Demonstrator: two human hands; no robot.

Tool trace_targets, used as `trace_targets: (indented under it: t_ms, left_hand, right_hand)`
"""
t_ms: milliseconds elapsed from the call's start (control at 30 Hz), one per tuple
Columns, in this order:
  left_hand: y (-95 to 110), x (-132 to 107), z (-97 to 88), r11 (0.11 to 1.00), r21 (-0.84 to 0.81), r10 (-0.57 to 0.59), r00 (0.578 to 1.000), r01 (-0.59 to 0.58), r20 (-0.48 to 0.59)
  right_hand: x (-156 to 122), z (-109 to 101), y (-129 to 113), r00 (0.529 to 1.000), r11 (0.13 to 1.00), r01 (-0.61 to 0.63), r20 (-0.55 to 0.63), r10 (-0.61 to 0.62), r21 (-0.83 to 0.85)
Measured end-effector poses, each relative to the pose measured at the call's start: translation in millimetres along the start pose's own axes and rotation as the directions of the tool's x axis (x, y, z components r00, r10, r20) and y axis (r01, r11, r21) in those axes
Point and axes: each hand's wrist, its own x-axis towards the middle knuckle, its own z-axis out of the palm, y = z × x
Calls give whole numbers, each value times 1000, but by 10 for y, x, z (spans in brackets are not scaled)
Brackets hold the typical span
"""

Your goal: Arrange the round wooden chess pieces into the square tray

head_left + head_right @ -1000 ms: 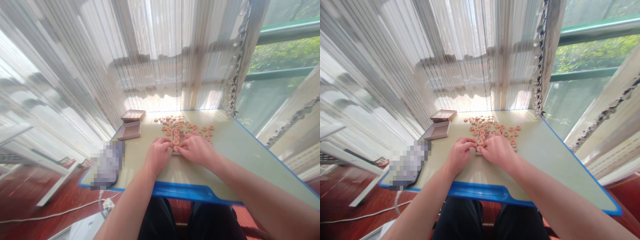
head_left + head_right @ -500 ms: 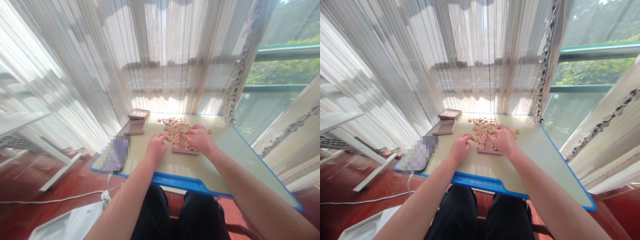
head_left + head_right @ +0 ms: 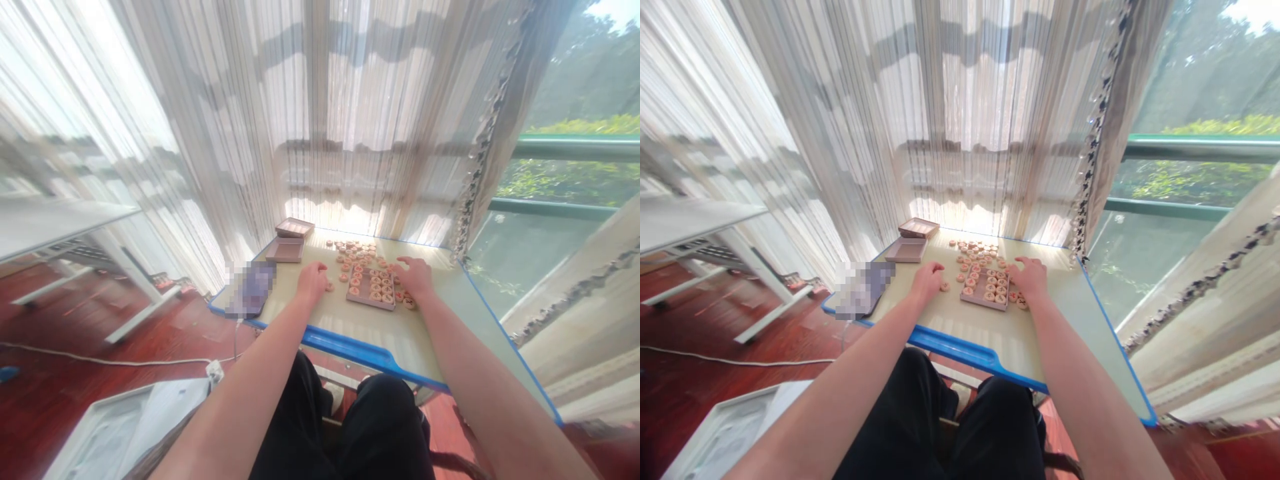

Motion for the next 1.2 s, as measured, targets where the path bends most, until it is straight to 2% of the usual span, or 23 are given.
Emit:
trace_targets:
  t_ms: [100, 233, 500, 733, 867, 967, 1100, 1200]
  left_hand:
    - [24, 14, 8, 999, 16, -28, 1000, 28, -10]
    - [63, 13, 22, 996, 85, -9, 1000, 11, -21]
    - [100, -5, 14, 972, 233, 51, 998, -41, -39]
    - [111, -7, 38, 971, 221, 102, 993, -86, -59]
    - [118, 101, 70, 977, 210, 33, 997, -18, -70]
    - [124, 250, 108, 983, 182, -11, 999, 18, -40]
    - [136, 489, 185, 985, 121, 126, 992, -124, -11]
    - [149, 647, 244, 962, 70, 266, 964, -264, -13]
  right_hand:
    - [31, 40, 26, 1000, 1000, 17, -11, -17, -4]
    - [48, 72, 46, 999, 999, 44, -1, -44, -28]
    - [26, 46, 35, 999, 999, 21, 28, -19, -49]
    - [18, 15, 16, 997, 999, 2, 74, 1, -42]
    - [24, -2, 11, 995, 999, -8, 94, 13, -51]
    - [25, -27, 12, 997, 998, -14, 81, 19, -55]
    - [17, -35, 22, 999, 999, 11, 45, -9, -50]
    - [7, -9, 26, 1000, 999, 18, 22, -17, -47]
